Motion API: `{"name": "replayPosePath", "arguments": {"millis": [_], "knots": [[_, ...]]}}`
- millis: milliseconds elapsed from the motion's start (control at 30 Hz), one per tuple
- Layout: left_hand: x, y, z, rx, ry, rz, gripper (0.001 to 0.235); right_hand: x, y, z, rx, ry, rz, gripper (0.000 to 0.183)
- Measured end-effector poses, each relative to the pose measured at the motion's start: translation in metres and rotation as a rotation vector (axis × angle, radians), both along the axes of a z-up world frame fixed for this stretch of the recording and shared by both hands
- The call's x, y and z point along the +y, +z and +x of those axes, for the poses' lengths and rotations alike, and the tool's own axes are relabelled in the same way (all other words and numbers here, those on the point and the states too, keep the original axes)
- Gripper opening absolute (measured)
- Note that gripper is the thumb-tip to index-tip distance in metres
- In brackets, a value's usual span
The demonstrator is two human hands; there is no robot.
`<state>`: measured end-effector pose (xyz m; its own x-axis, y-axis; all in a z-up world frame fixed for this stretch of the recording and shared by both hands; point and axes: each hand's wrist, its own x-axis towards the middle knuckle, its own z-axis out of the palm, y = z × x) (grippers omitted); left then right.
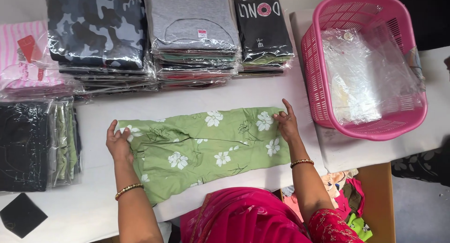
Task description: The person folds a black shirt and a green floral shirt on a white table. They place each folded shirt into a clear plastic bag and stack the packaged items on the table.
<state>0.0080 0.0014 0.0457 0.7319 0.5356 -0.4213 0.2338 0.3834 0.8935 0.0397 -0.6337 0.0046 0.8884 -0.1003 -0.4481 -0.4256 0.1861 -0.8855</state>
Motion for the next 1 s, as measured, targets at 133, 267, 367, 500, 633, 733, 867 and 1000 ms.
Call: {"name": "replayPosePath", "arguments": {"millis": [133,267,367,500,633,733,867,1000], "knots": [[-0.004,0.017,0.006,0.116,-0.034,0.119,0.071,0.021,0.036,0.008,-0.033,0.217,-0.204,0.098],[-0.019,0.054,0.017,0.345,-0.371,0.428,0.083,0.024,0.047,0.023,0.063,0.465,-0.47,0.093],[-0.011,0.048,0.021,0.197,-0.246,0.384,0.065,0.033,0.07,0.035,0.136,0.206,-0.301,0.088],[-0.009,0.057,0.035,0.058,-0.061,0.339,0.043,0.046,0.08,0.038,0.215,0.183,-0.33,0.093],[-0.015,0.08,0.035,0.105,-0.094,0.485,0.04,0.045,0.055,0.04,0.157,0.314,-0.425,0.094],[-0.011,0.084,0.039,0.091,-0.144,0.501,0.034,0.032,0.042,0.051,0.001,0.115,-0.278,0.079],[0.001,0.075,0.042,-0.026,-0.101,0.474,0.032,0.014,0.058,0.07,-0.155,-0.157,-0.181,0.062],[0.025,0.045,0.044,0.09,-0.04,0.334,0.035,0.014,0.086,0.076,-0.149,-0.213,-0.168,0.05]]}}
